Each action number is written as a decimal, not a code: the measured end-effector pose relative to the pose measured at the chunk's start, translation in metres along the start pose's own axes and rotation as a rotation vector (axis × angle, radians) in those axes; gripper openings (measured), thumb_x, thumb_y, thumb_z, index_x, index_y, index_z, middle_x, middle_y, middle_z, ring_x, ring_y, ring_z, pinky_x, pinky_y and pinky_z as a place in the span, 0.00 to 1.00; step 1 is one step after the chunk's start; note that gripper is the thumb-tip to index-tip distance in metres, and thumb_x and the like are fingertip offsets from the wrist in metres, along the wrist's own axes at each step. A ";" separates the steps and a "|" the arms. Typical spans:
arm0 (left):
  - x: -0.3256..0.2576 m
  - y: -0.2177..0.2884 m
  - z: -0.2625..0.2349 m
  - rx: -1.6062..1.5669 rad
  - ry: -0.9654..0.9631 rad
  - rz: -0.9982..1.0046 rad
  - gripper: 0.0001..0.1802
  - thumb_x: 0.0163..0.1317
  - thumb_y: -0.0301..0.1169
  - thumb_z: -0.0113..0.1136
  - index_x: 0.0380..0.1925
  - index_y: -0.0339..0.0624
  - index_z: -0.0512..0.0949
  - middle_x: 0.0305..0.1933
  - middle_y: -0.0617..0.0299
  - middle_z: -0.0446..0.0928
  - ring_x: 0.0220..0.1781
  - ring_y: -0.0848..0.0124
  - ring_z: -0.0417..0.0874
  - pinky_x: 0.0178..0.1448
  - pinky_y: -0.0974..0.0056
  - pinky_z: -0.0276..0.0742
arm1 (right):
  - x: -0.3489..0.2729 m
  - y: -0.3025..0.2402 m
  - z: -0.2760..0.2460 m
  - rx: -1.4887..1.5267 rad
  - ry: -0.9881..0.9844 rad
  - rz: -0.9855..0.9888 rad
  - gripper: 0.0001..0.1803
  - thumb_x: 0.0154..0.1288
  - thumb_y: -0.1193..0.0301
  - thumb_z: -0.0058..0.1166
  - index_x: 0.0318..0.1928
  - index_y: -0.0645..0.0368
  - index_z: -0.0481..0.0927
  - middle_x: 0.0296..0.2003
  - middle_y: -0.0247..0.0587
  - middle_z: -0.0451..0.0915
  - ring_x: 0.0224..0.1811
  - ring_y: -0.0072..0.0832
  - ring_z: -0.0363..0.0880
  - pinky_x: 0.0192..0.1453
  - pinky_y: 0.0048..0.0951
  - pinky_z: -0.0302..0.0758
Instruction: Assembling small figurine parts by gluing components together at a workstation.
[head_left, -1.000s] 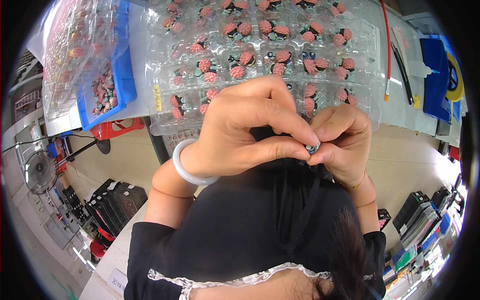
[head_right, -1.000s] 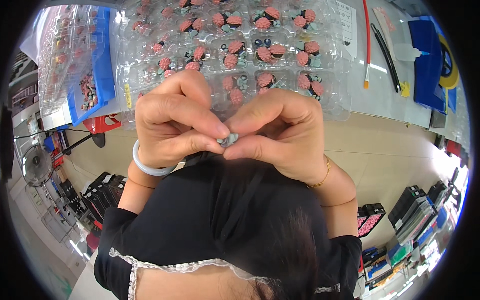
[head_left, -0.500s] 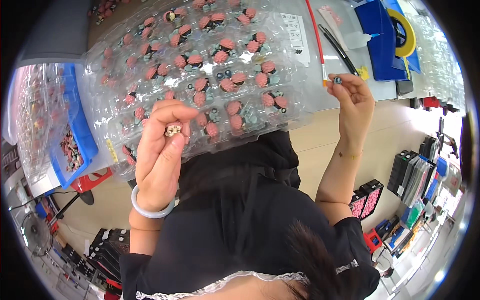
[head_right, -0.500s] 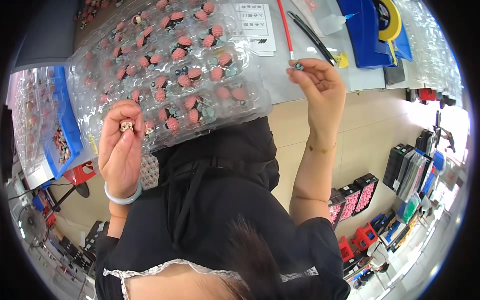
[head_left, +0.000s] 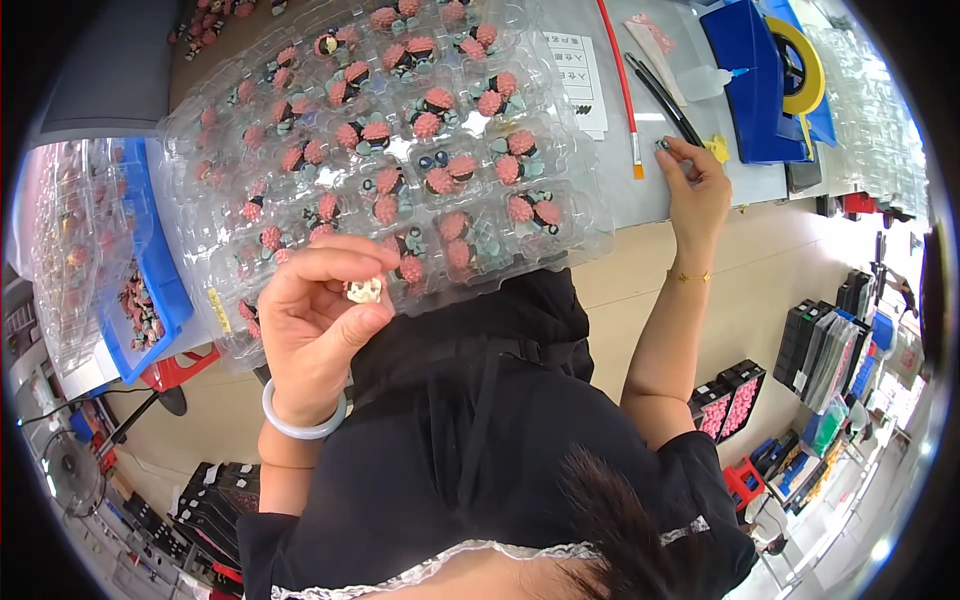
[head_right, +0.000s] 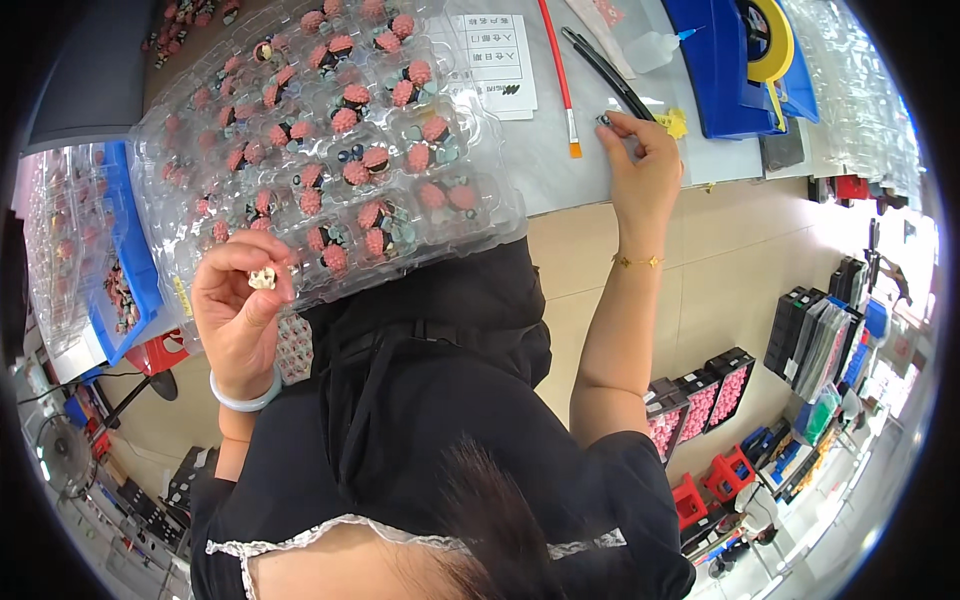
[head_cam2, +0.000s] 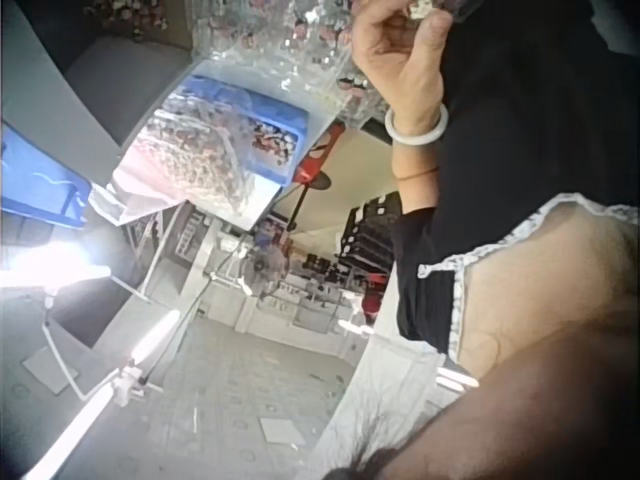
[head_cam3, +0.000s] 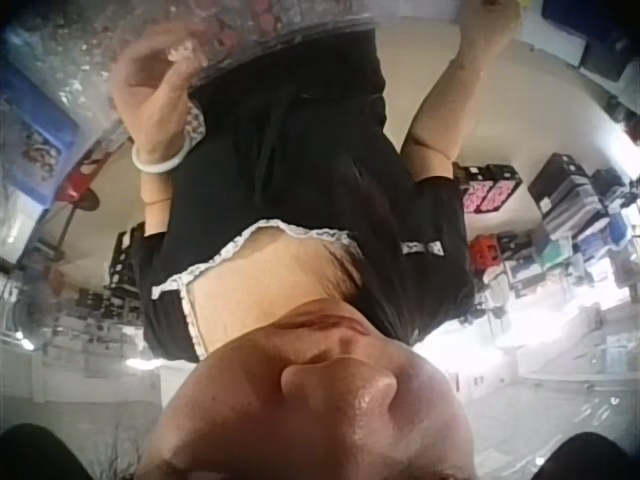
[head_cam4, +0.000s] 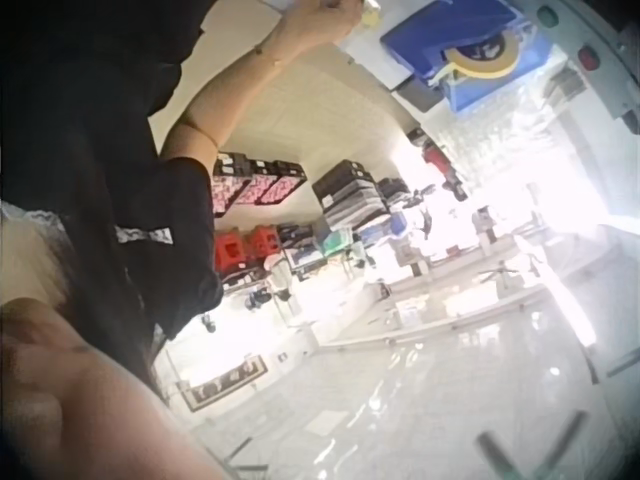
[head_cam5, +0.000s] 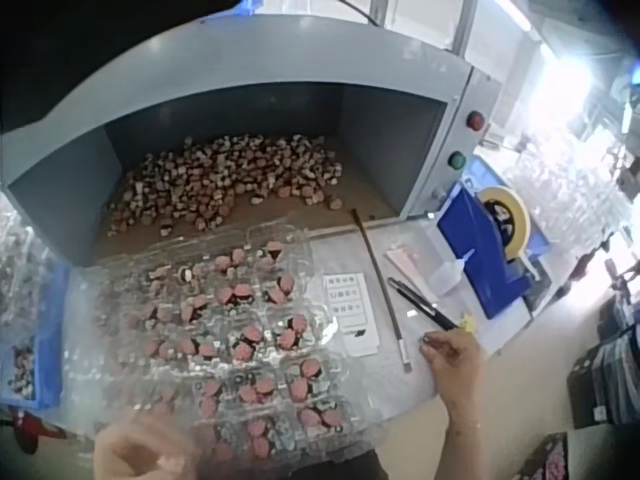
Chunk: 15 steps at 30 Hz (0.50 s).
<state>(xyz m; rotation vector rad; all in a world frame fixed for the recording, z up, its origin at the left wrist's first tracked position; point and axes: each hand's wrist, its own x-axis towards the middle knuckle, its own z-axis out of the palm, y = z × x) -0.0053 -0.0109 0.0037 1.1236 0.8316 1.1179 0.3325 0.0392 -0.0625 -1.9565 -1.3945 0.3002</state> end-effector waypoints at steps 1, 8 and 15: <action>0.001 0.001 0.003 -0.048 0.044 -0.010 0.15 0.49 0.21 0.59 0.38 0.34 0.69 0.42 0.52 0.70 0.41 0.71 0.74 0.41 0.70 0.74 | -0.001 -0.003 -0.004 0.002 -0.002 -0.005 0.11 0.47 0.75 0.58 0.35 0.58 0.79 0.28 0.28 0.77 0.26 0.16 0.59 0.31 0.16 0.61; -0.002 0.001 0.007 -0.225 0.090 -0.076 0.15 0.52 0.19 0.54 0.41 0.33 0.68 0.45 0.56 0.67 0.41 0.66 0.76 0.46 0.64 0.74 | 0.047 0.014 -0.013 0.323 0.185 -0.107 0.24 0.48 0.69 0.61 0.47 0.62 0.71 0.39 0.39 0.75 0.40 0.22 0.71 0.41 0.20 0.67; 0.000 -0.005 0.006 -0.300 -0.001 -0.007 0.16 0.52 0.14 0.50 0.42 0.32 0.68 0.46 0.55 0.68 0.46 0.65 0.75 0.51 0.64 0.71 | 0.095 0.038 0.001 0.206 -0.042 -0.053 0.20 0.57 0.68 0.53 0.47 0.67 0.70 0.40 0.39 0.75 0.43 0.20 0.71 0.48 0.18 0.64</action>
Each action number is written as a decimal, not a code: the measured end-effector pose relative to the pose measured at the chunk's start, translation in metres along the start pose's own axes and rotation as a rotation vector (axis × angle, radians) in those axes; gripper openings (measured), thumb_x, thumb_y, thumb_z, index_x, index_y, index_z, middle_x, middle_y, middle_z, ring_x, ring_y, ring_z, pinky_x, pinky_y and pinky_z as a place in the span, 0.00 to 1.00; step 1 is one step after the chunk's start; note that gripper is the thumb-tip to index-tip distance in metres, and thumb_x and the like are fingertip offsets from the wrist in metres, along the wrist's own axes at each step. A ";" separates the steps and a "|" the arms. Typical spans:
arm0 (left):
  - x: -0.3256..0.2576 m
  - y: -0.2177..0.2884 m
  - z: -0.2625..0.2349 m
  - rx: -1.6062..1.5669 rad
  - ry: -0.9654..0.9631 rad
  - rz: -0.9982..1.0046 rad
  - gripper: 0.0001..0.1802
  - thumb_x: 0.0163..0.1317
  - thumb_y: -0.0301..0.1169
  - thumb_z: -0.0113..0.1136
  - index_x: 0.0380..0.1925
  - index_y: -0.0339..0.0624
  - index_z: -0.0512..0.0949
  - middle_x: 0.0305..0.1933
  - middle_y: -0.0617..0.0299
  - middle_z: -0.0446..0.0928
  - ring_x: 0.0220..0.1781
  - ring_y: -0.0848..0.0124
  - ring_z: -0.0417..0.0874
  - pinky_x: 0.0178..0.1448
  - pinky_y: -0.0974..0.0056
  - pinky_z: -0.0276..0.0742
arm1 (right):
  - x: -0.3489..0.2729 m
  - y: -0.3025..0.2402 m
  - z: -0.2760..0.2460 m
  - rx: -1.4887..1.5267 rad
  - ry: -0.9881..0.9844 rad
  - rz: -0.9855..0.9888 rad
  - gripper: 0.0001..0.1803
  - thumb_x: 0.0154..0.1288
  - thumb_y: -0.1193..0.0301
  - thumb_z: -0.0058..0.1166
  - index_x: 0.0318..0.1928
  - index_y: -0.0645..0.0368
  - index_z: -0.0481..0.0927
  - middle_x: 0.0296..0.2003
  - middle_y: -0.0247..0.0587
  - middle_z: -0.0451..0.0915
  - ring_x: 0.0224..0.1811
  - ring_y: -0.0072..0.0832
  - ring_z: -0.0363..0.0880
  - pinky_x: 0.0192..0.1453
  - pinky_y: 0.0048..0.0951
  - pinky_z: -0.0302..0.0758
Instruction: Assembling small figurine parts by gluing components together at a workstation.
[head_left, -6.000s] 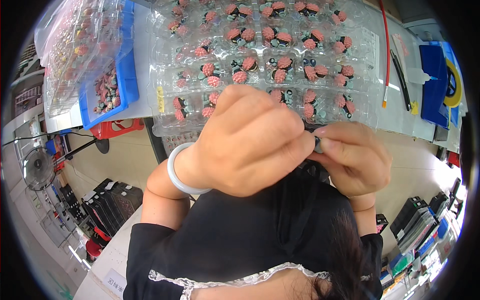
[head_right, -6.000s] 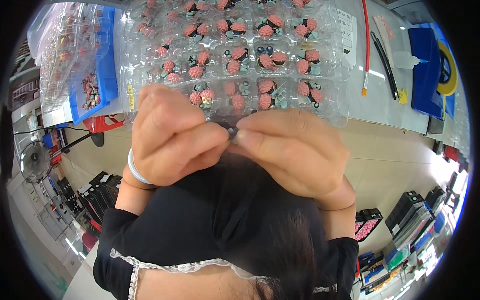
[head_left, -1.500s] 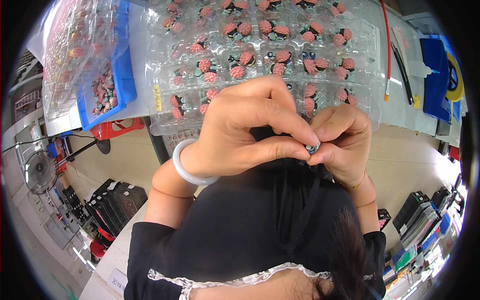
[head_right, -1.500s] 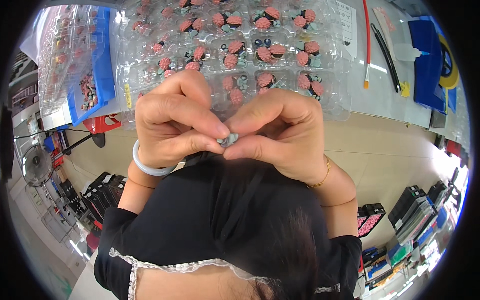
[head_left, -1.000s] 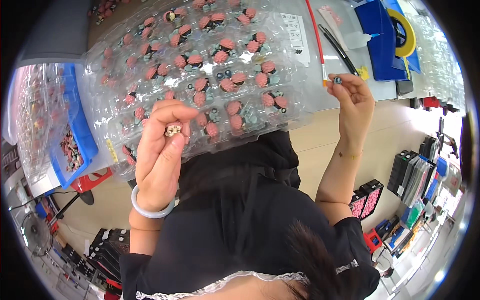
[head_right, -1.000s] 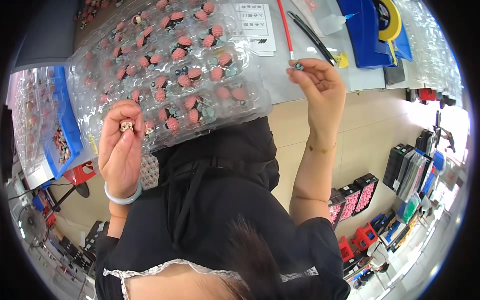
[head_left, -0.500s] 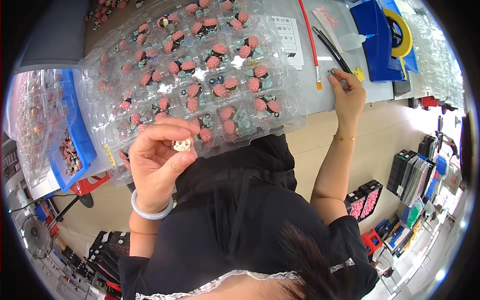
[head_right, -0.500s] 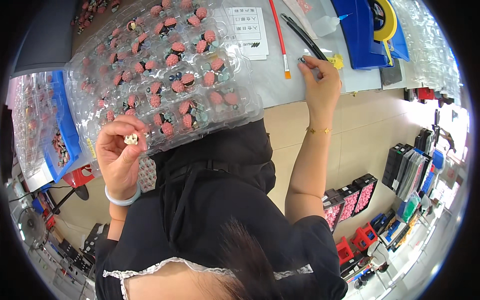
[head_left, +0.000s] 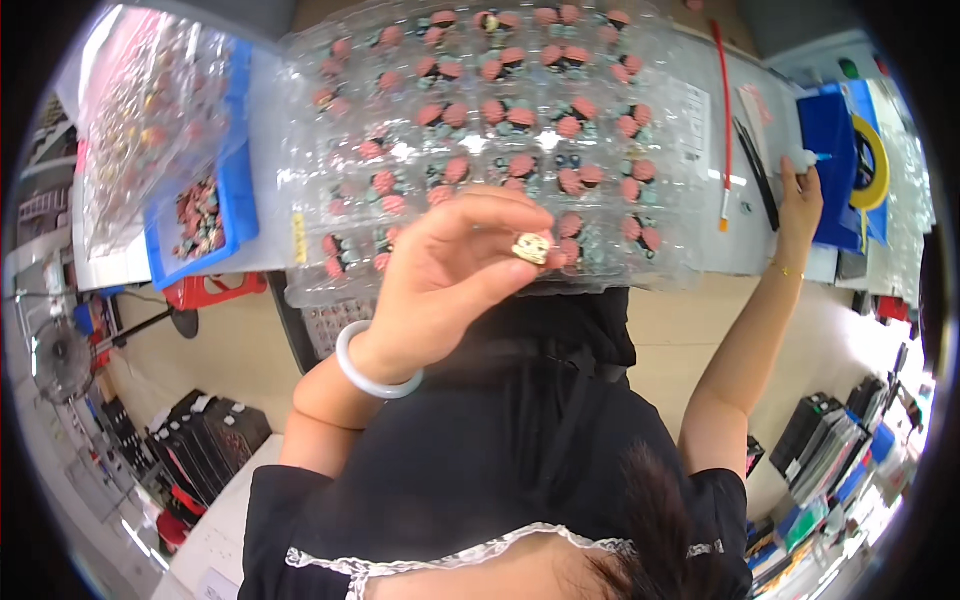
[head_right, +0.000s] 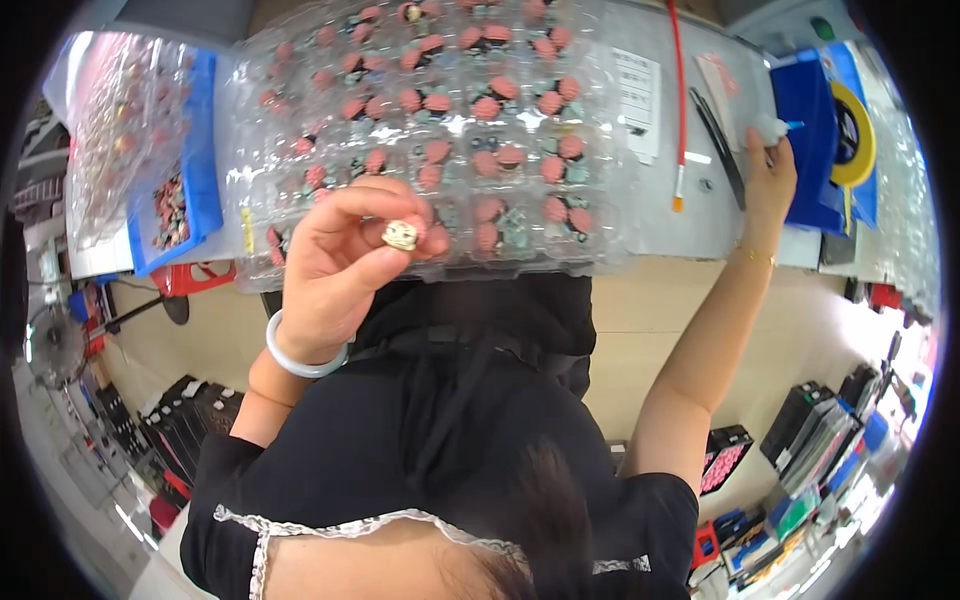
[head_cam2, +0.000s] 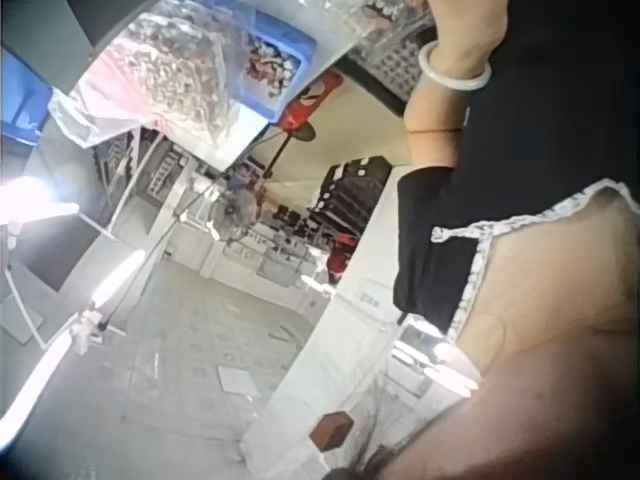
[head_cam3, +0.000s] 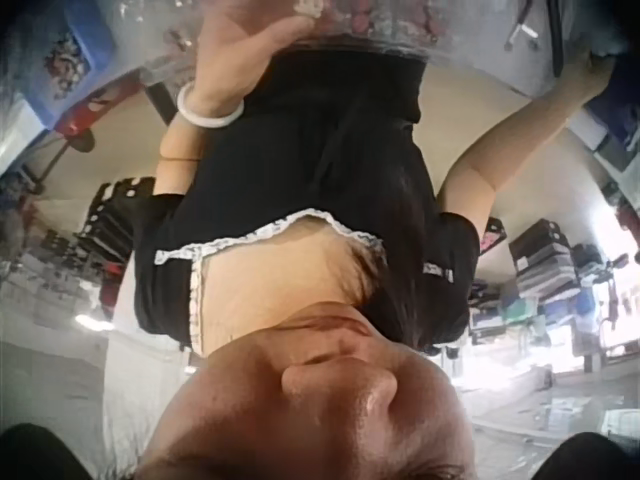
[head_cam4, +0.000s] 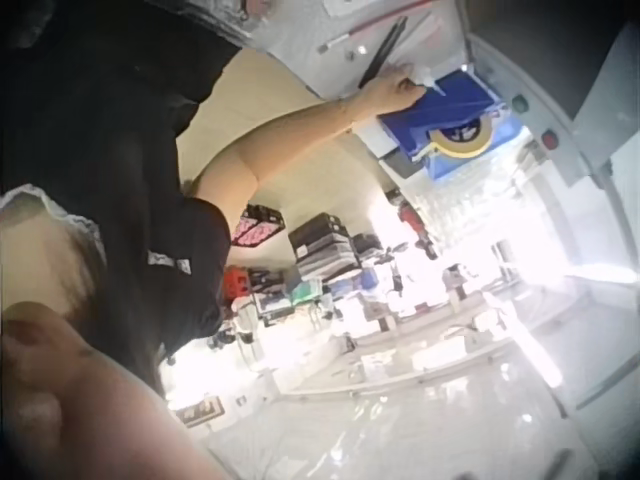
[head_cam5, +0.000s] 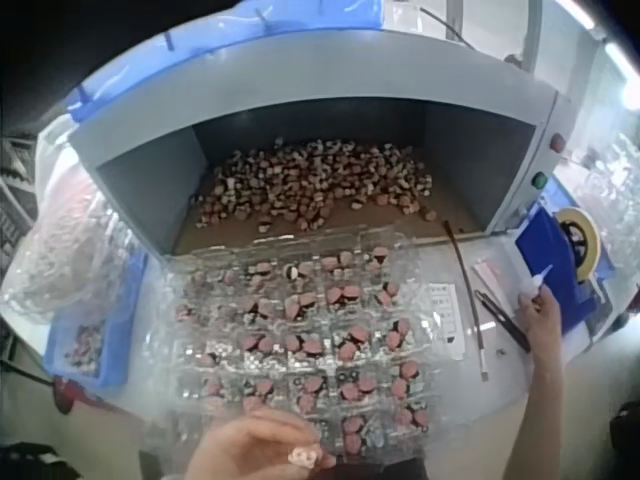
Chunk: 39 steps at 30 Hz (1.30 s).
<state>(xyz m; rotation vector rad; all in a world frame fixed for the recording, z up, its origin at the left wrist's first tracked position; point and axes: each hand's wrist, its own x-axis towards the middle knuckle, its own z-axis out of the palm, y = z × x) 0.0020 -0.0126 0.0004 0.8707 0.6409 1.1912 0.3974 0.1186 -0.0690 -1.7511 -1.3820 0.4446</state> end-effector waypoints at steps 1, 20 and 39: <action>-0.001 0.002 0.001 0.017 0.030 -0.017 0.14 0.51 0.14 0.51 0.40 0.32 0.69 0.45 0.55 0.68 0.48 0.65 0.73 0.52 0.64 0.71 | 0.000 -0.001 0.001 0.036 0.002 -0.016 0.19 0.58 0.68 0.52 0.47 0.66 0.70 0.41 0.38 0.75 0.43 0.20 0.70 0.48 0.18 0.64; 0.001 0.006 0.009 0.080 0.061 -0.127 0.12 0.56 0.21 0.49 0.41 0.32 0.66 0.43 0.55 0.67 0.44 0.70 0.73 0.52 0.58 0.73 | -0.148 -0.161 0.028 0.592 -0.604 -0.043 0.21 0.47 0.76 0.60 0.42 0.62 0.67 0.34 0.37 0.72 0.38 0.25 0.71 0.45 0.24 0.67; 0.000 0.001 0.003 0.046 0.019 -0.122 0.10 0.57 0.20 0.47 0.40 0.32 0.66 0.44 0.53 0.67 0.45 0.68 0.73 0.52 0.60 0.72 | 0.004 -0.026 0.001 0.006 -0.001 -0.005 0.17 0.49 0.77 0.59 0.41 0.66 0.72 0.36 0.39 0.77 0.38 0.21 0.74 0.43 0.18 0.68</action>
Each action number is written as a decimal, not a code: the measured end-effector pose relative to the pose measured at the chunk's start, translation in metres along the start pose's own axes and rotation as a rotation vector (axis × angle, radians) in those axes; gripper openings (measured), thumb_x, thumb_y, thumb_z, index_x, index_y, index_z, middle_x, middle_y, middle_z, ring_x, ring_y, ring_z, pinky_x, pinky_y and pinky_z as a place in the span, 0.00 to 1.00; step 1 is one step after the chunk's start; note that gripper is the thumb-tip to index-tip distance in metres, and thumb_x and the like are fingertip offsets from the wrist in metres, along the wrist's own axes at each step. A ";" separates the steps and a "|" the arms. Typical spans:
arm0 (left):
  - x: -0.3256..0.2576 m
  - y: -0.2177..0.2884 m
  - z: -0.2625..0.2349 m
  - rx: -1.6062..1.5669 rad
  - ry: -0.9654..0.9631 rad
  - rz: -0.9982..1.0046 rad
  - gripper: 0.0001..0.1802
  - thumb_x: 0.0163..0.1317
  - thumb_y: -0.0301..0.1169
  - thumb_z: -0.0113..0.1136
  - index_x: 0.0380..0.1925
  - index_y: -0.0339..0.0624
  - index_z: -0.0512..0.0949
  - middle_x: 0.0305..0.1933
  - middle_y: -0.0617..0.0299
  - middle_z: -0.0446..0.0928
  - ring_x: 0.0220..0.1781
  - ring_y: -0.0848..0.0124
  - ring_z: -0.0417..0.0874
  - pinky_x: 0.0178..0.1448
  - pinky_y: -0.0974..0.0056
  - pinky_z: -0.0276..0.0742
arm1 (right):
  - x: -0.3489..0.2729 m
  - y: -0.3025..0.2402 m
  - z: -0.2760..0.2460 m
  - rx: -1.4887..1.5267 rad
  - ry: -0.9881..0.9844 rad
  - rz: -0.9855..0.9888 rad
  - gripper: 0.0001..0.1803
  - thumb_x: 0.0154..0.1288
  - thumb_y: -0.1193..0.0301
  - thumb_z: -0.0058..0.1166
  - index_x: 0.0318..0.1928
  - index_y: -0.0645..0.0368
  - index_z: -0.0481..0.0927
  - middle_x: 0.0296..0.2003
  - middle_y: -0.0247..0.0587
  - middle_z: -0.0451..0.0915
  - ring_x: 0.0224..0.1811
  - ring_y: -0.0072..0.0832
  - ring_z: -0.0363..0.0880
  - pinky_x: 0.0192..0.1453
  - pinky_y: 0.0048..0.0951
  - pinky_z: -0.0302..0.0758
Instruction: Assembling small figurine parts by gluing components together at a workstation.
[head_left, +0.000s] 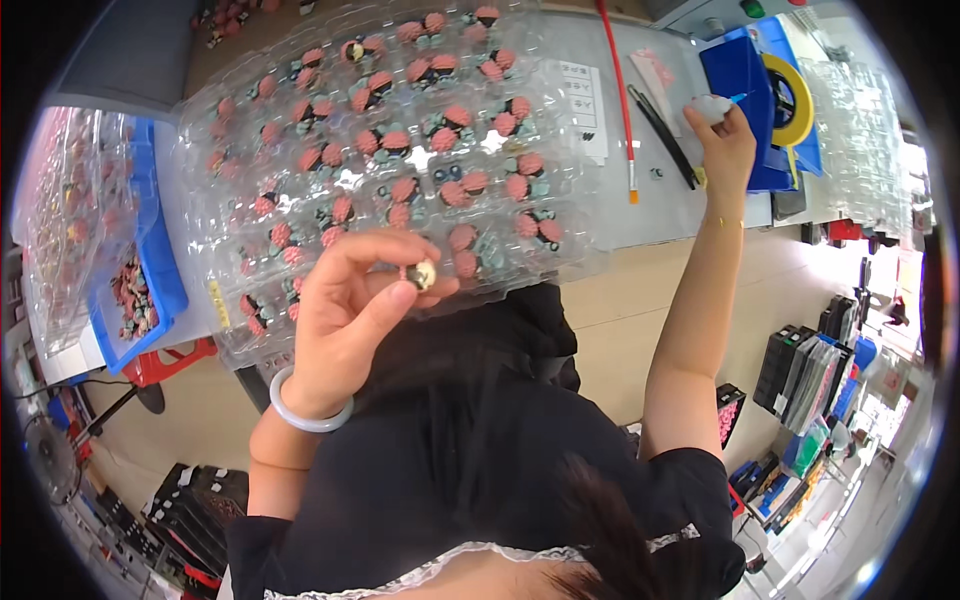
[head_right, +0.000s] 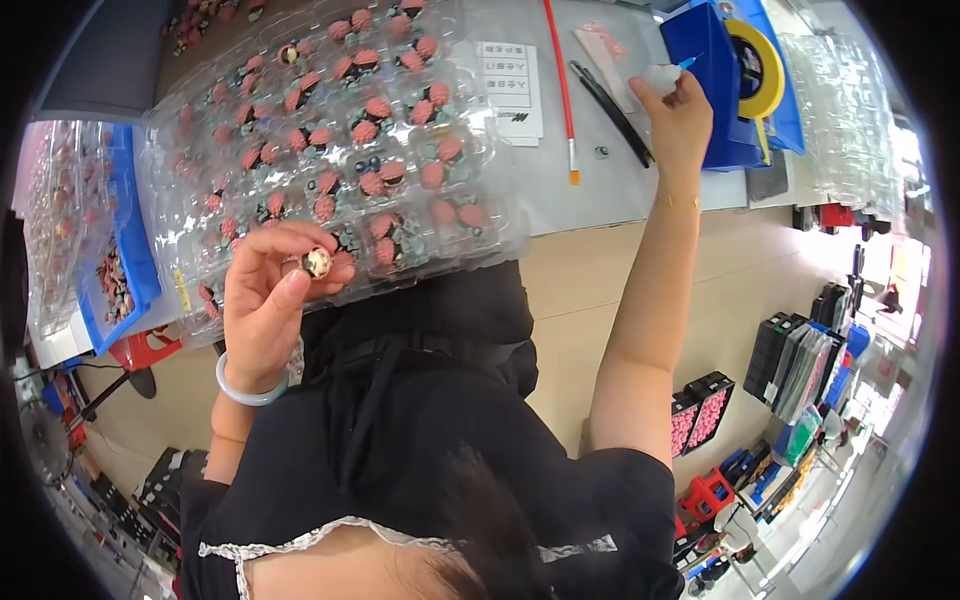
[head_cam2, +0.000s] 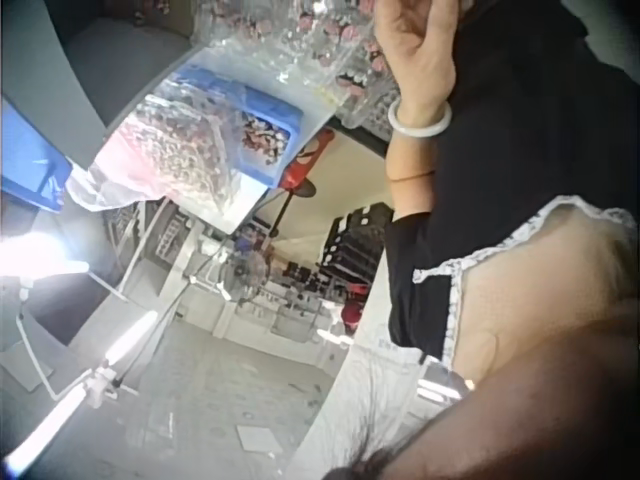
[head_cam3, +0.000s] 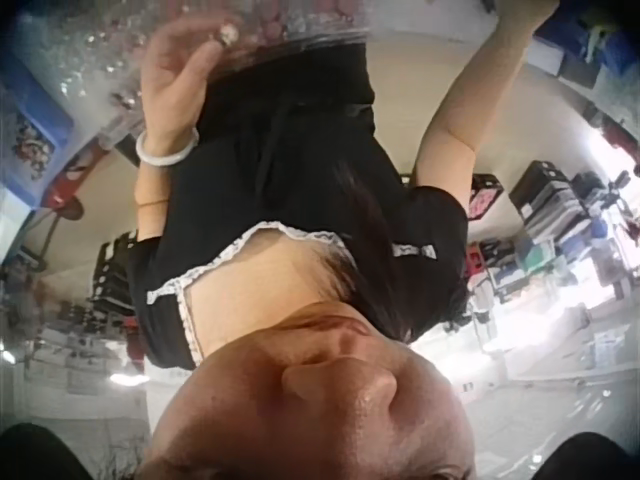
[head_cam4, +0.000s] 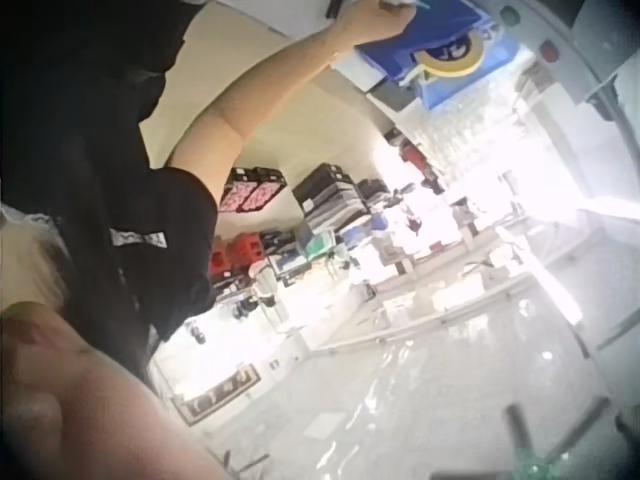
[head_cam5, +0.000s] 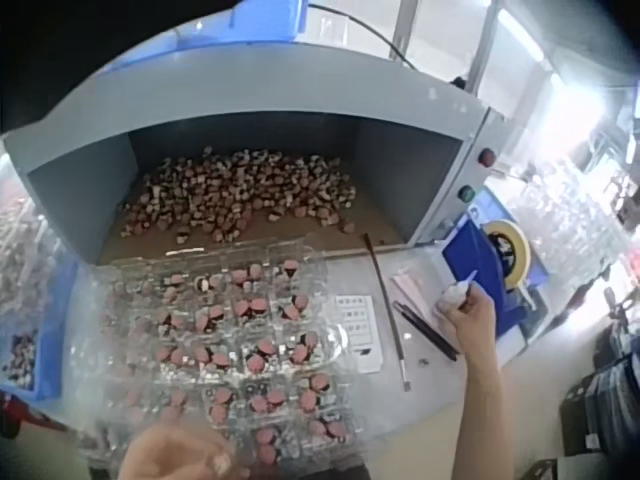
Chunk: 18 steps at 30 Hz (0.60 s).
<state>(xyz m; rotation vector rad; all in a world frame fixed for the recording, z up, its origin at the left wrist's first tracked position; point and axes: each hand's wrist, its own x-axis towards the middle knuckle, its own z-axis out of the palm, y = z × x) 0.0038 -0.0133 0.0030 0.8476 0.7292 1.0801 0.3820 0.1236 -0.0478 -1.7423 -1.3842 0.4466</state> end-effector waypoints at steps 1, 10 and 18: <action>0.000 0.000 0.000 0.010 -0.002 0.001 0.10 0.57 0.20 0.48 0.40 0.32 0.66 0.44 0.52 0.67 0.45 0.68 0.74 0.52 0.60 0.73 | 0.007 0.004 0.000 0.041 -0.009 0.017 0.18 0.47 0.77 0.60 0.41 0.67 0.72 0.35 0.39 0.77 0.37 0.21 0.74 0.43 0.18 0.69; 0.005 -0.002 0.002 0.013 0.036 -0.009 0.13 0.52 0.16 0.52 0.40 0.33 0.67 0.46 0.53 0.66 0.45 0.69 0.75 0.51 0.61 0.74 | -0.028 0.004 -0.002 -0.114 0.403 -0.067 0.15 0.46 0.76 0.60 0.37 0.64 0.73 0.32 0.38 0.77 0.36 0.23 0.74 0.41 0.21 0.69; 0.001 0.002 -0.004 0.037 0.056 -0.022 0.15 0.49 0.14 0.53 0.39 0.34 0.68 0.45 0.53 0.67 0.43 0.70 0.76 0.50 0.64 0.75 | -0.052 -0.033 0.012 -0.489 -0.063 -0.148 0.12 0.49 0.77 0.55 0.37 0.61 0.73 0.29 0.40 0.75 0.33 0.27 0.73 0.37 0.25 0.68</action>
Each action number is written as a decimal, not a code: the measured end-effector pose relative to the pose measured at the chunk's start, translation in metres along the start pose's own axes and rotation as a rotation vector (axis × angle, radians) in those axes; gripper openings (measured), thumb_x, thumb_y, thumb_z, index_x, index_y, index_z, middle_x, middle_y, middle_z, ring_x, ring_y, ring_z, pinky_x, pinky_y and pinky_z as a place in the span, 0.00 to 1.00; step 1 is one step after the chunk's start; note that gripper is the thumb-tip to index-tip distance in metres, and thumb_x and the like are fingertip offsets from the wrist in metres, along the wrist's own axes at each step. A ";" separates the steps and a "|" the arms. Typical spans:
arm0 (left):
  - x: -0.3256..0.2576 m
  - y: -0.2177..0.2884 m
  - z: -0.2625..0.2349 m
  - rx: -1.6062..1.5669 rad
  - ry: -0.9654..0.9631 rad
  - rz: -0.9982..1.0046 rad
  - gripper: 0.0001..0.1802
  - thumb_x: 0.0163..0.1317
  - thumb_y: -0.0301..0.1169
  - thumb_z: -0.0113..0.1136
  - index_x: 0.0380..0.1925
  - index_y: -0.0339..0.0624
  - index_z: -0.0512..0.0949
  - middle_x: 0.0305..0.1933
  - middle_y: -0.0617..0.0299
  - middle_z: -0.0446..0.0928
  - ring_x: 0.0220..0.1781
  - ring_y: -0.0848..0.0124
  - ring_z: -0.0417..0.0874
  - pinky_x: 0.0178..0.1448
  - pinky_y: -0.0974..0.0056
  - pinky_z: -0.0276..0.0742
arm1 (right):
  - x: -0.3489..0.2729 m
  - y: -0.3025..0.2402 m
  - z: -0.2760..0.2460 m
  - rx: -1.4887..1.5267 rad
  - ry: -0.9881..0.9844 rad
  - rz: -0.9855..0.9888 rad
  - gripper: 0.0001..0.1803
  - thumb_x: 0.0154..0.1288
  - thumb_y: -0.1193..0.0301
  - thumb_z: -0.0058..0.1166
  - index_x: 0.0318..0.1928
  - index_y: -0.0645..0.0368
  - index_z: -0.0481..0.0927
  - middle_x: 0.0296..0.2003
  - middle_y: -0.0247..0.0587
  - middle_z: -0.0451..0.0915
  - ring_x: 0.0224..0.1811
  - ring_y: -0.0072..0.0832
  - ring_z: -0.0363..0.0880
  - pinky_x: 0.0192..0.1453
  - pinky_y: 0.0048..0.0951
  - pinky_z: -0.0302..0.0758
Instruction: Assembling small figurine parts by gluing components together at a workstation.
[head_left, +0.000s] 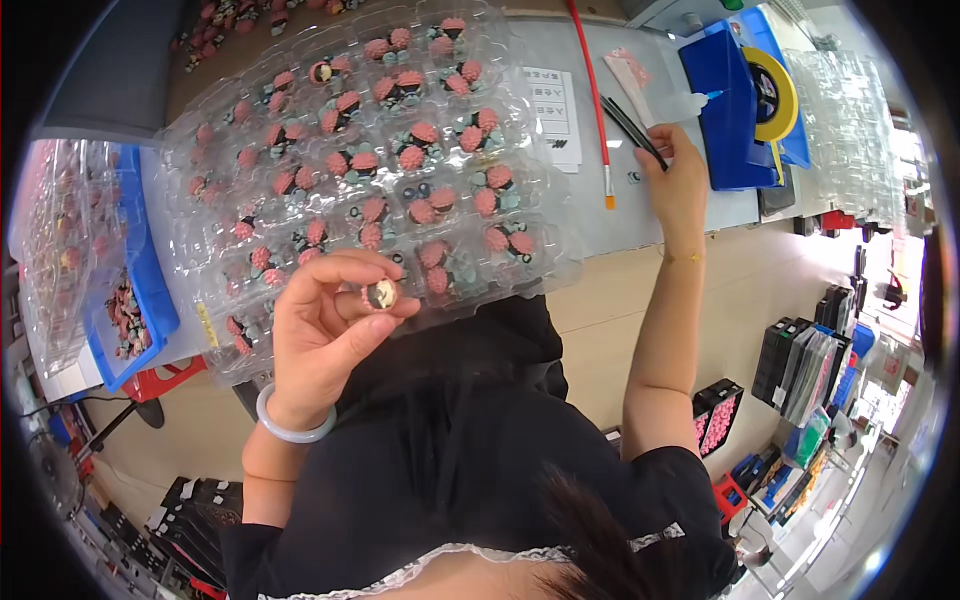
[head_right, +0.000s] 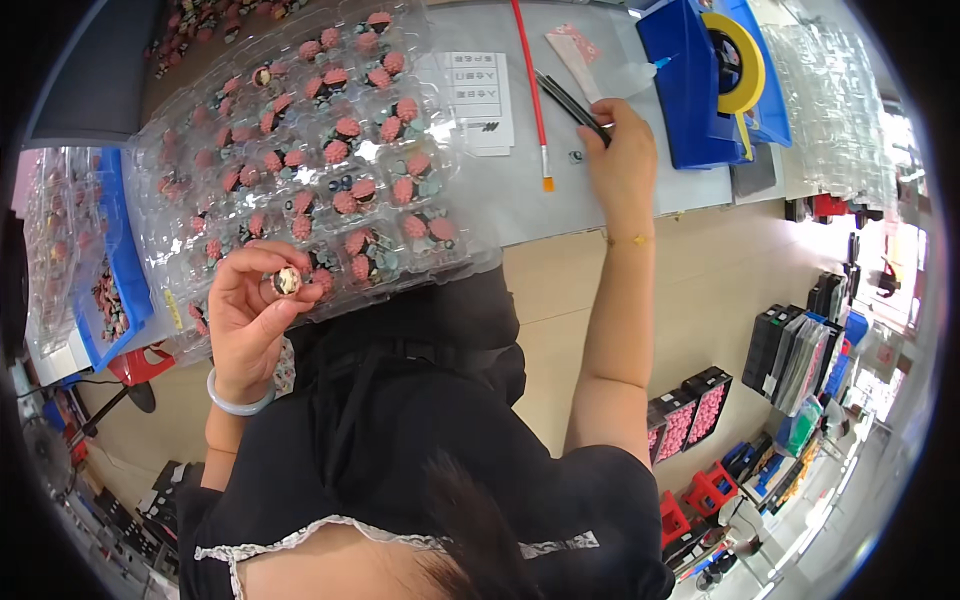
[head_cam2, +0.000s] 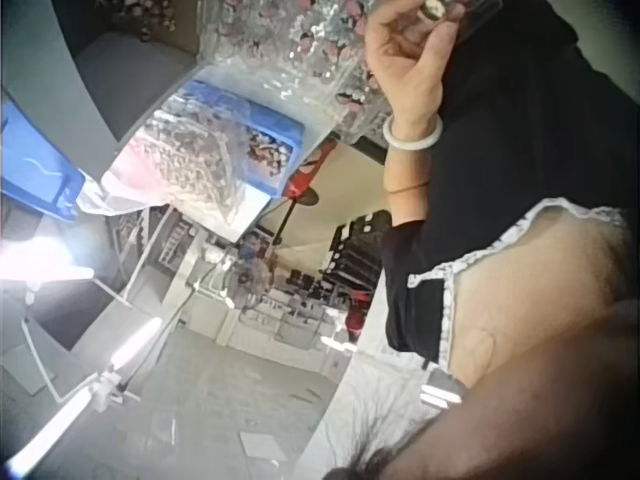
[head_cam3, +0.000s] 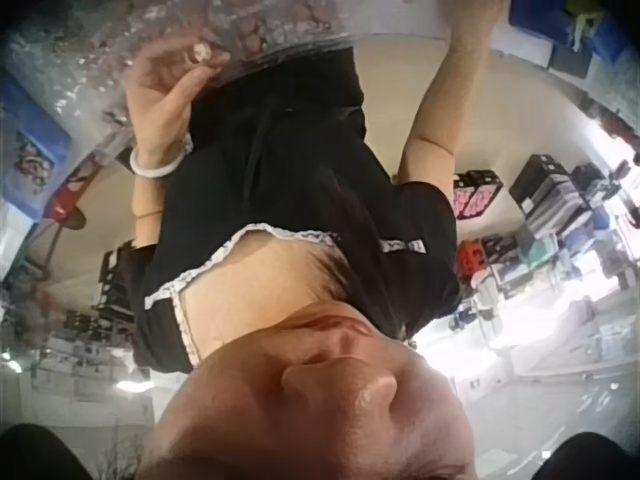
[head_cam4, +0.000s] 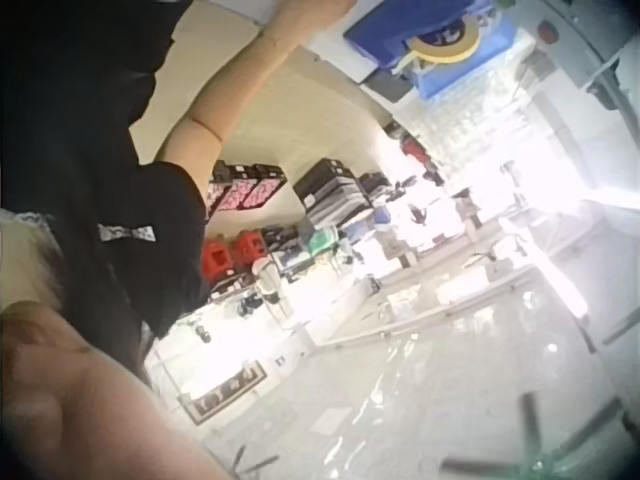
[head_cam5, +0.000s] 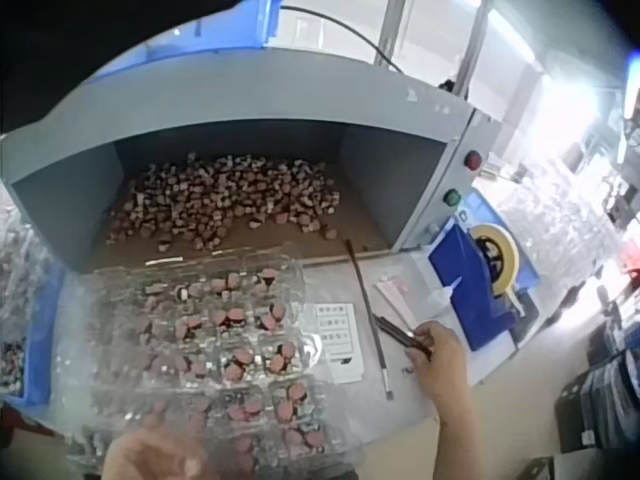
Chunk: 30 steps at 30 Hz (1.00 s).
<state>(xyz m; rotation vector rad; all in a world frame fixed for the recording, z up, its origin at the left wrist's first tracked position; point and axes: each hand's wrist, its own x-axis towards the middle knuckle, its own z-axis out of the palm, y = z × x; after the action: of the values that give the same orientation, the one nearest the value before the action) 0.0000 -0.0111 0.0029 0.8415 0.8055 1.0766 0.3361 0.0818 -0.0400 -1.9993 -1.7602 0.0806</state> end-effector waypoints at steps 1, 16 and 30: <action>0.000 -0.001 -0.001 -0.011 0.001 0.005 0.15 0.49 0.14 0.53 0.39 0.34 0.68 0.45 0.52 0.67 0.42 0.70 0.76 0.50 0.63 0.75 | 0.002 0.001 0.000 0.073 -0.051 0.030 0.12 0.50 0.77 0.54 0.38 0.61 0.73 0.29 0.41 0.75 0.34 0.27 0.73 0.37 0.25 0.68; 0.009 -0.007 0.006 -0.086 -0.076 0.013 0.13 0.52 0.15 0.51 0.40 0.31 0.67 0.43 0.55 0.68 0.44 0.67 0.75 0.51 0.62 0.73 | -0.062 -0.110 -0.049 1.109 -0.457 0.175 0.09 0.61 0.72 0.42 0.26 0.58 0.58 0.11 0.36 0.68 0.08 0.17 0.63 0.11 0.12 0.57; -0.008 -0.005 -0.017 0.128 0.171 0.008 0.15 0.54 0.25 0.51 0.43 0.33 0.67 0.41 0.53 0.69 0.37 0.69 0.76 0.38 0.71 0.74 | -0.067 -0.151 -0.039 0.985 -0.697 -0.223 0.17 0.60 0.76 0.41 0.51 0.57 0.65 0.30 0.41 0.72 0.25 0.29 0.71 0.32 0.27 0.69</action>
<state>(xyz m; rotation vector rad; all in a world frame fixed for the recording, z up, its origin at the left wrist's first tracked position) -0.0146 -0.0171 -0.0080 0.8685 1.0235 1.1241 0.1991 0.0163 0.0348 -1.0761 -1.7441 1.4029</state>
